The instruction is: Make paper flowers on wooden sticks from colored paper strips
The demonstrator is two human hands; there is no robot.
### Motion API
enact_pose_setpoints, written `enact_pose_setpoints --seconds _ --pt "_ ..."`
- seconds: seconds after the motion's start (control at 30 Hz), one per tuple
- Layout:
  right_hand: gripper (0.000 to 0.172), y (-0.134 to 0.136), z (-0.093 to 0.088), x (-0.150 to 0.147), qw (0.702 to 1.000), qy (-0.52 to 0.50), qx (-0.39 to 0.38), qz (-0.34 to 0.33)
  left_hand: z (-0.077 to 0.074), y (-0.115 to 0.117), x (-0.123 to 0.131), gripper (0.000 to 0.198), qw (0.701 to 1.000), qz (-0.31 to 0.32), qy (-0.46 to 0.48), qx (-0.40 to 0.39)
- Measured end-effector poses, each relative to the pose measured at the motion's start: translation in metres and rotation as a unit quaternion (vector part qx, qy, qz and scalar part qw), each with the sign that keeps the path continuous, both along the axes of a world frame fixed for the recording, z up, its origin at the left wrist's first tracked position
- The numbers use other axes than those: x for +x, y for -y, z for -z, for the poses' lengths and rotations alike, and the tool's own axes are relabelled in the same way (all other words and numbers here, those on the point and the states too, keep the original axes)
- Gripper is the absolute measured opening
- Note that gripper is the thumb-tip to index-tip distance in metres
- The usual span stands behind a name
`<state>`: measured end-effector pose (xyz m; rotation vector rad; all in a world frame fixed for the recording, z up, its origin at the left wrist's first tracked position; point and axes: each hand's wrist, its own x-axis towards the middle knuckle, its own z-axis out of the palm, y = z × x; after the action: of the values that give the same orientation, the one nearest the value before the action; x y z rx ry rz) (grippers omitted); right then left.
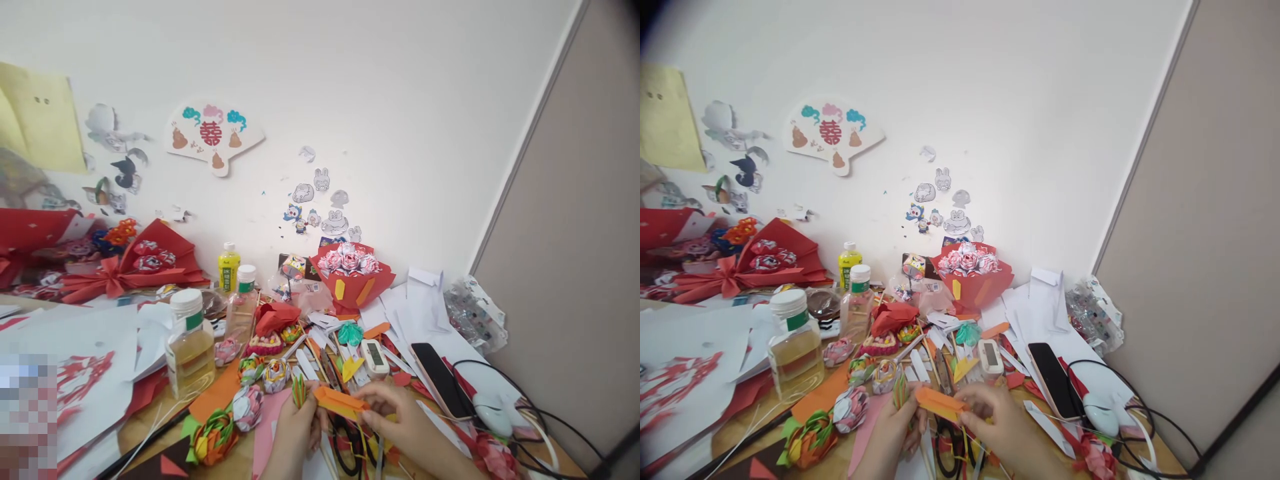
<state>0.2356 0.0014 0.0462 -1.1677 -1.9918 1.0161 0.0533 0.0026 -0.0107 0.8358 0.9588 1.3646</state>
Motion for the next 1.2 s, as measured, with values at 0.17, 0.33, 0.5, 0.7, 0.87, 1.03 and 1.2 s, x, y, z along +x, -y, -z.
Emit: enact_pose_setpoints --seconds 0.17,0.33,0.5,0.7,0.87,1.03,1.2 --pt "0.022 -0.003 -0.001 0.003 0.998 0.049 0.027 0.015 -0.007 0.005 -0.001 0.049 1.000 -0.009 0.018 -0.004" --pt "0.026 -0.003 -0.002 0.003 0.994 0.091 0.067 0.007 -0.006 0.004 0.000 0.051 1.000 -0.003 0.000 -0.006" --pt "0.035 -0.001 -0.001 0.000 0.996 0.053 0.068 0.014 -0.006 0.005 0.001 0.049 1.000 0.003 0.003 -0.003" --pt "0.057 -0.004 0.023 -0.015 0.980 -0.125 -0.148 0.041 -0.007 0.005 0.002 0.057 1.000 0.004 0.006 -0.011" --pt "0.048 -0.005 0.038 -0.024 0.941 -0.230 -0.249 0.010 -0.002 0.005 0.006 0.060 1.000 0.018 0.001 -0.003" --pt "0.041 -0.008 0.037 -0.019 0.960 -0.217 -0.174 0.023 -0.006 0.008 0.006 0.057 0.999 0.045 0.001 -0.004" --pt "0.042 -0.011 0.032 -0.013 0.970 -0.182 -0.151 0.052 -0.013 0.006 0.004 0.051 0.998 0.045 -0.043 0.003"
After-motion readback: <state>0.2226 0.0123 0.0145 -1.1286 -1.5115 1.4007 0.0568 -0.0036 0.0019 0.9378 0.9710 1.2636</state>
